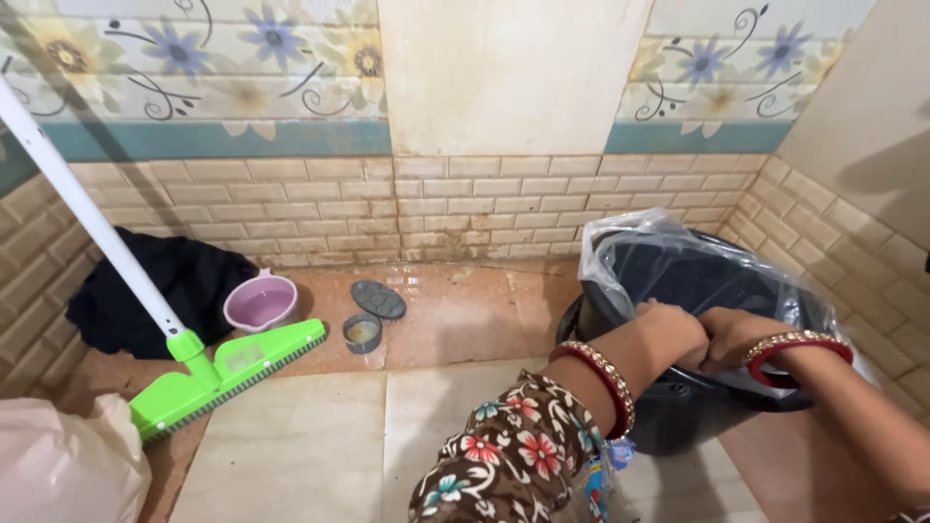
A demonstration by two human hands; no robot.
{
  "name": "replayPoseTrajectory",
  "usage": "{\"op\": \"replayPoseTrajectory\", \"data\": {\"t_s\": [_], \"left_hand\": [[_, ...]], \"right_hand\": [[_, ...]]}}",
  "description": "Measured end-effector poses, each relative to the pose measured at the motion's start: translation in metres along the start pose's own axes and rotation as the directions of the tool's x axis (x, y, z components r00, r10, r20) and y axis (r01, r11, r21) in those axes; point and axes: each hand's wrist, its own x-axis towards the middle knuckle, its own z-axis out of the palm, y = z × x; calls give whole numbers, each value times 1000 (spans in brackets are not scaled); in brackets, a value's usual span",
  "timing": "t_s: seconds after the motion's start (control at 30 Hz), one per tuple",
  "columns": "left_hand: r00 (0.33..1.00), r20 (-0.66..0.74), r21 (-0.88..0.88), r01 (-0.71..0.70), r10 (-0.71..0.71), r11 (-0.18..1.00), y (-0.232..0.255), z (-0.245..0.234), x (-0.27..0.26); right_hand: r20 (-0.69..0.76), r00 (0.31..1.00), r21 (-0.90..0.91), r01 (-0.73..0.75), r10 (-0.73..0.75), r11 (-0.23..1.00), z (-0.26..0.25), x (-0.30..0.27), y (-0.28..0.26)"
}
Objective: The person removes a used plastic bag from a black bucket, places a new plastic bag inside the bucket, and then picks up various pieces of trash from the floor, placing them into the bucket. The person moves between the bathroom and an adjacent room to collect the trash.
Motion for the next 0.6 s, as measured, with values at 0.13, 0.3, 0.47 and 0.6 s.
{"op": "replayPoseTrajectory", "data": {"t_s": [0.13, 0.3, 0.47, 0.6], "left_hand": [[1000, -3, 60, 0, 1, 998, 4, -1, 14], [998, 54, 58, -14, 11, 998, 5, 1, 11], [979, 6, 290, -198, 205, 936, 1, 10, -10], [974, 42, 250, -224, 221, 942, 10, -8, -22]], "right_hand": [[-81, 997, 22, -14, 15, 1000, -5, -9, -1], [-73, 997, 10, 8, -8, 1000, 6, -10, 8], [-8, 999, 49, 37, -37, 998, 9, -19, 12], [-2, 1000, 41, -29, 29, 999, -4, -25, 10]]}}
